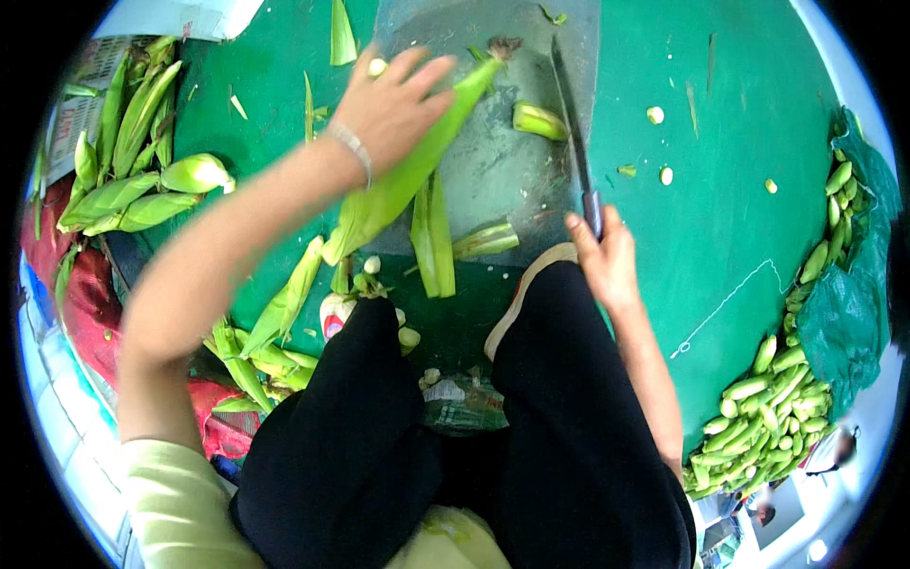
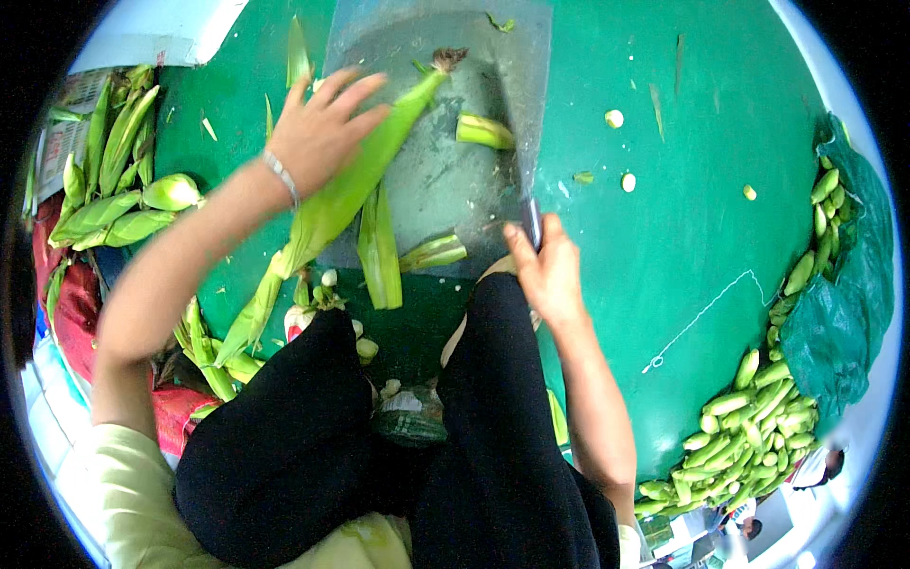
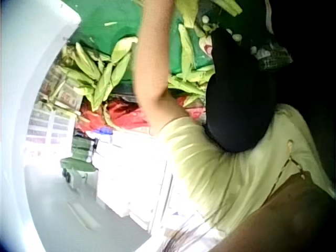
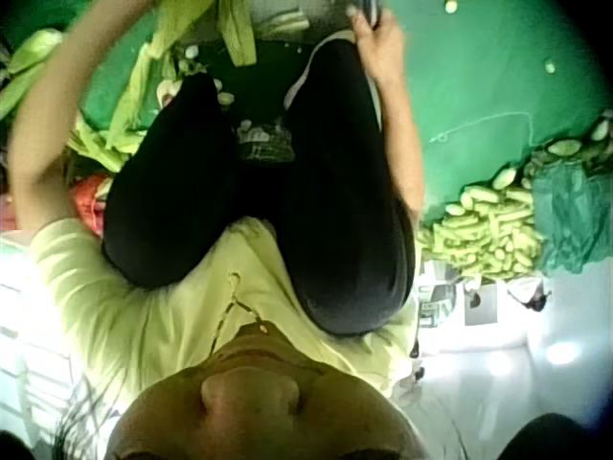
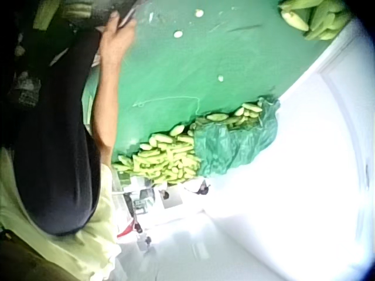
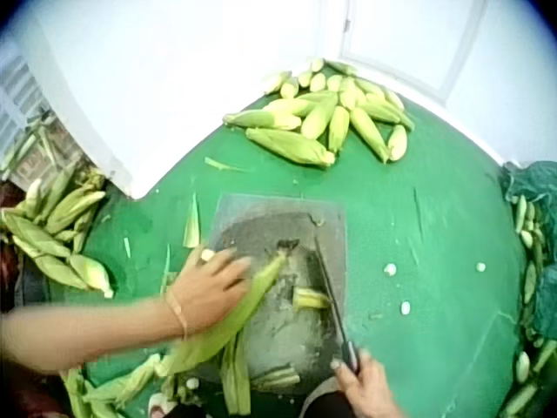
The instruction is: The person trims the ends of corn cobs with a knife and peels away the husks by hand, placing the cleaned corn into a pile.
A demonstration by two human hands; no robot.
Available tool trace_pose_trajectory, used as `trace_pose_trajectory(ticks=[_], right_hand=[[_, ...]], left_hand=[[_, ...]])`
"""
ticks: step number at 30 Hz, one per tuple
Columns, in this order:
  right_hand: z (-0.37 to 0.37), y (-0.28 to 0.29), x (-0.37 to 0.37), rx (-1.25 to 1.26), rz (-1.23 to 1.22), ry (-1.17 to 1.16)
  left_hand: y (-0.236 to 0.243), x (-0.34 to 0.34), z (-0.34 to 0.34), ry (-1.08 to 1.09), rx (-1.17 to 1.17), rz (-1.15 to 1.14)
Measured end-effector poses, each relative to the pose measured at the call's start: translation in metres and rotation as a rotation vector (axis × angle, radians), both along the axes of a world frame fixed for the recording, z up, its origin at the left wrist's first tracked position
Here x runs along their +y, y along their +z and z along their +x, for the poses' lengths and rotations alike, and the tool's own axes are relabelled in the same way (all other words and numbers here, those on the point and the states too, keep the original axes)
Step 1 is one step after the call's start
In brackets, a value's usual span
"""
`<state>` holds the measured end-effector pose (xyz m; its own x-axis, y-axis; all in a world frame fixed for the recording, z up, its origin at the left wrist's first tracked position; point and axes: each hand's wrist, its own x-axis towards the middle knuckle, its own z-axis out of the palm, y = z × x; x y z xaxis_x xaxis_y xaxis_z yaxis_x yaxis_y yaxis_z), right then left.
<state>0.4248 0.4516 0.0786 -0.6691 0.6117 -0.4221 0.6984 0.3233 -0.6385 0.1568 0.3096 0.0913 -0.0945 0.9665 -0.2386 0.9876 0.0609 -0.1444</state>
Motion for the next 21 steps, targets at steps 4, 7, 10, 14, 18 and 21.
trace_pose_trajectory(ticks=[4, 7, 10, 14, 18, 21], right_hand=[[0.049, -0.022, -0.037, -0.078, -0.032, 0.108], [0.085, -0.029, -0.063, -0.216, -0.377, -0.082], [0.092, -0.019, -0.054, -0.003, -0.253, 0.061], [0.017, -0.003, -0.031, 0.249, -0.07, 0.148], [-0.004, -0.032, -0.036, 0.182, -0.115, 0.156], [-0.008, -0.024, -0.039, 0.146, -0.346, 0.044]], left_hand=[[-0.037, -0.055, 0.05, 0.783, -0.438, 0.04], [-0.041, -0.075, 0.053, 0.856, -0.584, 0.132], [-0.028, -0.083, 0.033, 0.786, -0.555, 0.114], [-0.016, -0.076, 0.005, 0.671, -0.43, -0.035], [0.0, -0.056, -0.002, 0.668, -0.45, -0.133], [0.004, -0.051, -0.002, 0.692, -0.485, -0.176]])
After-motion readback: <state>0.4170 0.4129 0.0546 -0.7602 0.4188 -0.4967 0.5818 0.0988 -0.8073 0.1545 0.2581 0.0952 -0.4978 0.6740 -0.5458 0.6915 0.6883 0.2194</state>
